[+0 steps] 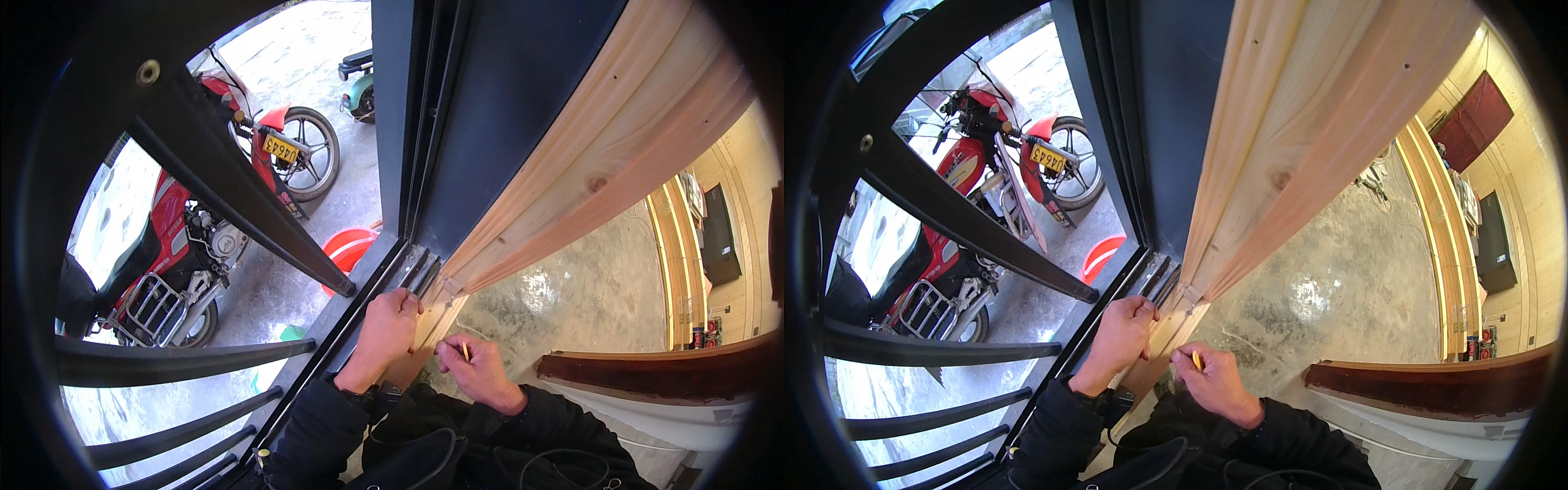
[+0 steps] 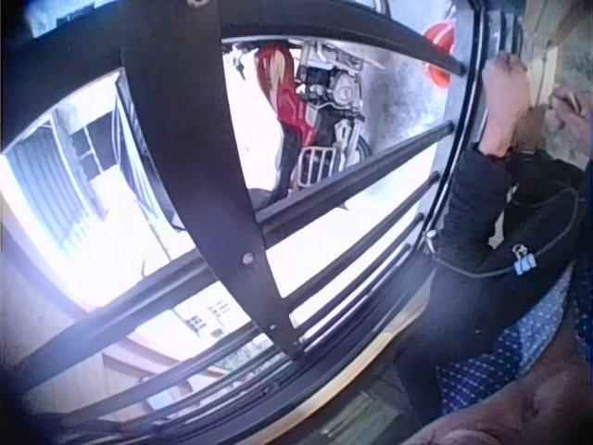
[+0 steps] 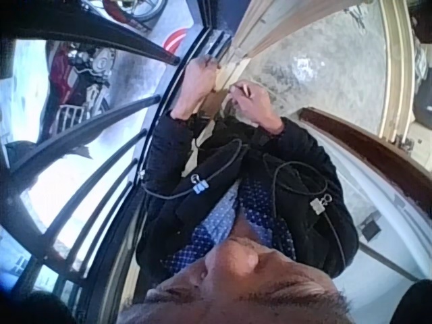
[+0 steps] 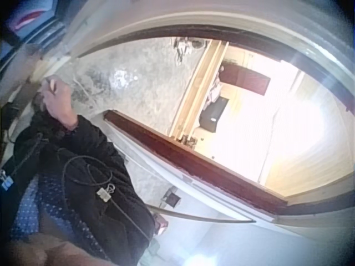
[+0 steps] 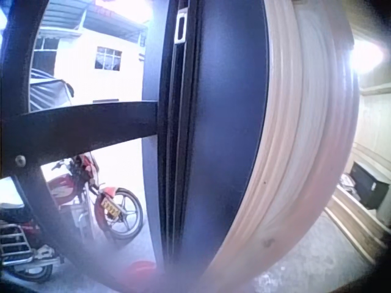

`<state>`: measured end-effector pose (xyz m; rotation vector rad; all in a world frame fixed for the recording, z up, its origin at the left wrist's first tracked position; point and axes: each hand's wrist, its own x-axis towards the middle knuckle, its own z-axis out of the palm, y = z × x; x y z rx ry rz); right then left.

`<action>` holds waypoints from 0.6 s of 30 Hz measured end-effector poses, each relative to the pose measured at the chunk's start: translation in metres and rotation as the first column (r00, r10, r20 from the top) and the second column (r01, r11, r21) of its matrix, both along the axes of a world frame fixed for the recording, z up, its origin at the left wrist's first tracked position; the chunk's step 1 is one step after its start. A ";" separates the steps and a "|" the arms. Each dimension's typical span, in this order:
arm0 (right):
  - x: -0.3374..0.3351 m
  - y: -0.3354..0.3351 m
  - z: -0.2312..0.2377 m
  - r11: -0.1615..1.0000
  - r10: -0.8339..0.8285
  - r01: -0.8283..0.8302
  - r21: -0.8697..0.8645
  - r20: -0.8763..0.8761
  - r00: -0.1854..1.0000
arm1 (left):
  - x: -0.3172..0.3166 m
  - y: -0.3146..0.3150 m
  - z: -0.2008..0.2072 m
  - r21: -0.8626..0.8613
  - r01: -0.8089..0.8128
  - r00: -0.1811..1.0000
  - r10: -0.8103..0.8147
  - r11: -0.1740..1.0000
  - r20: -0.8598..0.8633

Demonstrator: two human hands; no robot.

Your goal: The person uses a utility knife to trim a wooden door frame along a metal gate. The person holds the knife and carefully cuts the wood to fit the frame.

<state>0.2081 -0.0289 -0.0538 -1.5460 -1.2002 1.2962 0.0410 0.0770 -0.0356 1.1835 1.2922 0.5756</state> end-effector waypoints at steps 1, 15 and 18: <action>0.000 0.000 0.001 1.000 0.005 -0.005 0.014 -0.003 1.000 | -0.003 -0.002 0.003 0.004 -0.023 0.999 0.023 1.000 0.039; -0.004 0.003 0.004 0.999 0.029 -0.029 0.020 -0.002 1.000 | -0.021 -0.016 0.016 -0.020 0.030 1.000 -0.031 0.999 -0.008; -0.003 0.001 0.006 0.999 0.021 -0.021 0.027 -0.003 1.000 | -0.012 -0.007 0.010 -0.015 0.031 0.999 -0.032 0.999 -0.040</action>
